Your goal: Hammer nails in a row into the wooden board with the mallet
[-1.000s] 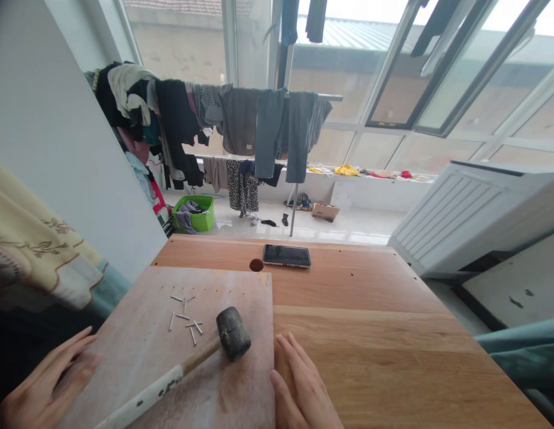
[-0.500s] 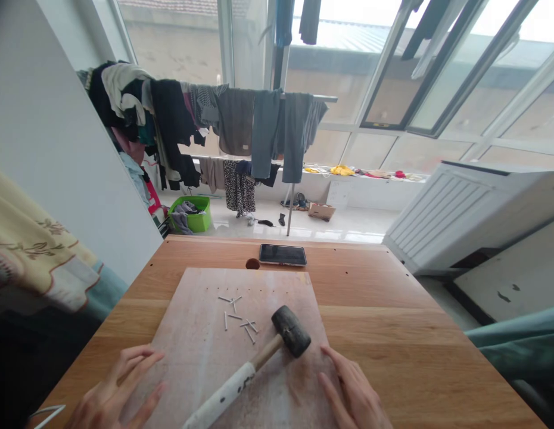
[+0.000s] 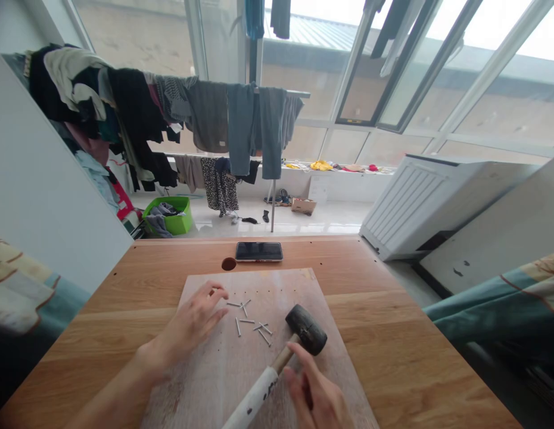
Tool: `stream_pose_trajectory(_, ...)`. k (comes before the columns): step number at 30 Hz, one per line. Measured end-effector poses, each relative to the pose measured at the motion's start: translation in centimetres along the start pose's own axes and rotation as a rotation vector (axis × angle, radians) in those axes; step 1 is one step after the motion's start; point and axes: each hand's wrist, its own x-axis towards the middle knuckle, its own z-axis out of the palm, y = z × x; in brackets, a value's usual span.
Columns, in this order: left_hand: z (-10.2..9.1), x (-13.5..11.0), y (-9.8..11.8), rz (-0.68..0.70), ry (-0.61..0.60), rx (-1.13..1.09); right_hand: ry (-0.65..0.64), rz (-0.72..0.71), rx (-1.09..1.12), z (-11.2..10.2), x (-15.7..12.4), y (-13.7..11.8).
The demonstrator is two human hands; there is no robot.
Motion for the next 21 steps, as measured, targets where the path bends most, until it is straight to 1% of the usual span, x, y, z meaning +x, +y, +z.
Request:
stream_pose_trajectory(2, 0.6, 1.7, -0.5, 0.018, -0.073, -0.064, -0.16, -0.043, 0.051, 1.2, 0.5, -1.6)
stream_pose_trajectory(3, 0.9, 2.2, -0.7, 0.03, -0.102, -0.091, -0.215, -0.023, 0.078, 1.6, 0.8, -2.1)
stream_pose_trajectory(5, 1.1, 2.6, -1.2, 0.055, -0.123, -0.132, -0.263, 0.09, 0.186, 2.1, 1.1, -2.5)
stream_pose_trajectory(6, 1.1, 2.6, -1.3, 0.062, -0.119, -0.143, -0.255, 0.163, 0.273, 2.1, 1.1, -2.5)
stream_pose_trajectory(8, 1.1, 2.5, -1.3, 0.049, -0.093, -0.154, -0.188, 0.305, 0.498, 2.0, 0.8, -2.1)
stream_pose_trajectory(10, 1.1, 2.5, -1.0, 0.011, -0.073, -0.176, -0.146, 0.388, 0.691, 1.5, 0.5, -1.6)
stream_pose_trajectory(11, 1.1, 2.8, -0.7, -0.001, -0.068, -0.194, -0.138, 0.41, 0.733, 1.1, 0.5, -1.3)
stream_pose_trajectory(12, 1.2, 3.2, -0.3, 0.0, -0.065, -0.214, -0.139, 0.417, 0.729, 0.6, 0.6, -1.1)
stream_pose_trajectory(13, 1.4, 3.8, 0.1, 0.016, -0.065, -0.236, -0.135, 0.409, 0.68, 0.2, 0.8, -0.9)
stream_pose_trajectory(17, 2.9, 7.5, 2.1, 0.143, -0.111, -0.278, -0.013, 0.317, 0.351, -1.1, 1.9, -0.6)
stream_pose_trajectory(19, 4.0, 9.6, 3.1, 0.198, -0.164, -0.234, 0.017, 0.29, 0.276, -1.3, 2.3, -0.4)
stream_pose_trajectory(21, 5.1, 11.5, 4.1, 0.25, -0.215, -0.159, -0.016, 0.295, 0.255, -1.3, 2.4, -0.2)
